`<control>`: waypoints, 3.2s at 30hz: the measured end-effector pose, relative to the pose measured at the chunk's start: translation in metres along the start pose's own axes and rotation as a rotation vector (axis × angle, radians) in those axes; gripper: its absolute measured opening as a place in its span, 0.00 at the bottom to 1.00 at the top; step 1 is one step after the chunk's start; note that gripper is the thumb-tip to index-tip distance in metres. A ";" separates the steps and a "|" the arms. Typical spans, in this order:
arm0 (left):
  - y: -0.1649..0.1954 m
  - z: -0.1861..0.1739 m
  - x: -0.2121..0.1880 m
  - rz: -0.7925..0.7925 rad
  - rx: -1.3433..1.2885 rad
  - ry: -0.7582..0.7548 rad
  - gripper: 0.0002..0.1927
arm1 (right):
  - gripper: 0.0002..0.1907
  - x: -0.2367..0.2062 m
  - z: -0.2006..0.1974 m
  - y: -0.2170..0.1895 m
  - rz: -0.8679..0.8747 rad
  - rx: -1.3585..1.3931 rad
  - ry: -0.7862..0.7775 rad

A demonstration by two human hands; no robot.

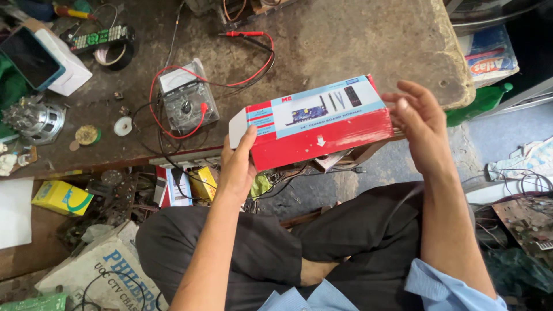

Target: The person tests a blue circuit board with a multimeter and a screwdriver, then wraps the board in red bubble wrap and places it into a red cardboard box. The person wipes the box with a cloth and uses a screwdriver to scrape the box's surface.

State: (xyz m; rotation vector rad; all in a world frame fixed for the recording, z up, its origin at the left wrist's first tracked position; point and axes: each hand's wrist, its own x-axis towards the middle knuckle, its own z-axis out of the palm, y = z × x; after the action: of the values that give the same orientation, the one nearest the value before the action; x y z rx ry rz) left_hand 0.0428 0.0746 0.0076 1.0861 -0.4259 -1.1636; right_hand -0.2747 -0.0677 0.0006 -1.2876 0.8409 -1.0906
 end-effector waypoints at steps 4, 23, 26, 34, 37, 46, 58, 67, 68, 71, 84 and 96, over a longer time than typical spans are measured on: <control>0.000 -0.010 -0.003 -0.051 -0.172 -0.167 0.28 | 0.52 -0.008 0.004 -0.010 -0.225 -0.109 -0.318; 0.043 -0.023 0.017 0.598 0.864 -0.144 0.16 | 0.33 0.006 0.019 0.028 -0.278 -0.354 -0.049; 0.060 -0.015 0.016 0.525 0.904 -0.051 0.14 | 0.35 0.006 0.023 0.025 -0.255 -0.481 0.005; 0.081 -0.002 0.029 0.714 1.070 -0.017 0.17 | 0.34 0.006 0.032 0.018 -0.293 -0.596 0.029; 0.083 0.003 0.034 0.676 1.102 -0.026 0.18 | 0.32 0.005 0.033 0.015 -0.334 -0.590 0.016; 0.085 0.021 0.033 0.571 1.064 -0.006 0.28 | 0.30 0.005 0.036 0.014 -0.271 -0.561 0.035; 0.067 -0.013 0.010 0.704 1.256 -0.483 0.45 | 0.22 0.006 0.034 0.022 -0.265 -0.461 0.079; 0.024 -0.020 0.020 0.862 1.230 -0.415 0.60 | 0.36 0.008 0.028 0.023 -0.286 -0.060 0.175; 0.022 -0.022 0.022 0.896 1.222 -0.422 0.60 | 0.35 0.007 0.027 0.024 -0.300 -0.188 0.187; 0.021 -0.029 0.025 0.941 1.255 -0.420 0.56 | 0.29 0.005 0.024 0.028 -0.310 -0.413 0.148; 0.026 -0.030 0.029 0.923 1.284 -0.467 0.52 | 0.32 0.002 0.039 -0.014 -0.692 -0.744 0.112; 0.023 -0.034 0.032 0.854 1.251 -0.481 0.49 | 0.30 -0.014 0.039 -0.027 -0.616 -0.909 0.016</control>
State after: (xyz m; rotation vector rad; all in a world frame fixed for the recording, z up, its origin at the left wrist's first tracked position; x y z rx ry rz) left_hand 0.0929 0.0619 0.0035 1.3794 -1.9475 -0.2589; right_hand -0.2466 -0.0412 0.0310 -2.4134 1.0285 -1.2237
